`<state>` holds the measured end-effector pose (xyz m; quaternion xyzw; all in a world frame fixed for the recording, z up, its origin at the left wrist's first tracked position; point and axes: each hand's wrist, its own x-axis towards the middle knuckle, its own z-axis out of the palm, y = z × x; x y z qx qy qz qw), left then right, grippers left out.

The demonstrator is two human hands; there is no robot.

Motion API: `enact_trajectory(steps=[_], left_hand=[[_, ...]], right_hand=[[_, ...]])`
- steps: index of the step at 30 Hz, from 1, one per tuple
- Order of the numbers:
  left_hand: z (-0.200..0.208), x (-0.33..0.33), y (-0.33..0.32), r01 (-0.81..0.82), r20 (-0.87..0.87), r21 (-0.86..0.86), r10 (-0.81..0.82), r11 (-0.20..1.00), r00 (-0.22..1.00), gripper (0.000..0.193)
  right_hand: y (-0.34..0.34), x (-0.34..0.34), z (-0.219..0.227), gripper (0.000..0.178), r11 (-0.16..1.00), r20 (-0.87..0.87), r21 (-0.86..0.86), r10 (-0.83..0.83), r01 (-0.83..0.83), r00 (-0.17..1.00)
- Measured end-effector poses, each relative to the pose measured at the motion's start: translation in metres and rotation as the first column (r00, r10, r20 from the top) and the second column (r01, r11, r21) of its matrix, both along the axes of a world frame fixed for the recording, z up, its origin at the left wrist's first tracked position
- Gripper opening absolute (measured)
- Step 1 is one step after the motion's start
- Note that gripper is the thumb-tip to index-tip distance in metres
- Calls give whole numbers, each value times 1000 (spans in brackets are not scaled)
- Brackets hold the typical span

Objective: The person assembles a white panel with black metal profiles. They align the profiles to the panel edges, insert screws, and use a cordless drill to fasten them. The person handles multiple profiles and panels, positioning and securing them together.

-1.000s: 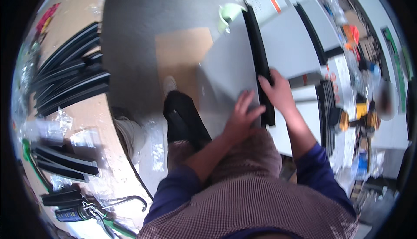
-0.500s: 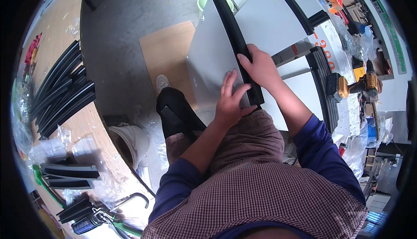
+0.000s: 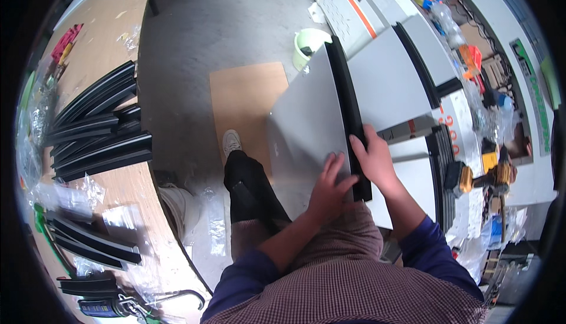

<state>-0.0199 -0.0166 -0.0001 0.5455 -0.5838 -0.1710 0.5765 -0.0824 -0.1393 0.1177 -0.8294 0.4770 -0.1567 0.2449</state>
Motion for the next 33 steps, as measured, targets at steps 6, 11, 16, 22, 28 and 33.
enact_trajectory(steps=[6, 11, 16, 22, 28, 33], left_hand=[[-3, -1, -2, 54, -68, 58, -50, 997, 996, 64], [-6, -5, -8, 34, -42, 27, -32, 999, 999, 65], [-6, -7, -11, 52, -50, 57, -49, 997, 998, 64], [-7, -4, -10, 109, -49, 99, -105, 989, 993, 64], [-9, -3, -10, 118, -25, 106, -116, 987, 993, 68], [-9, -2, -9, 124, -62, 105, -118, 987, 991, 62]], right_hand=[[-8, -4, 1, 35, 992, -22, 122, -13, 15, 1000], [-15, -8, -1, 33, 977, 37, 212, -17, 9, 999], [-22, -12, -3, 33, 951, 3, 307, -48, 44, 999], [-76, 4, -5, 50, 872, 191, 467, 62, -146, 980], [-214, 94, -25, 60, 827, 518, 529, -136, -191, 845], [-246, 131, -38, 51, 711, 424, 682, -193, -172, 885]])
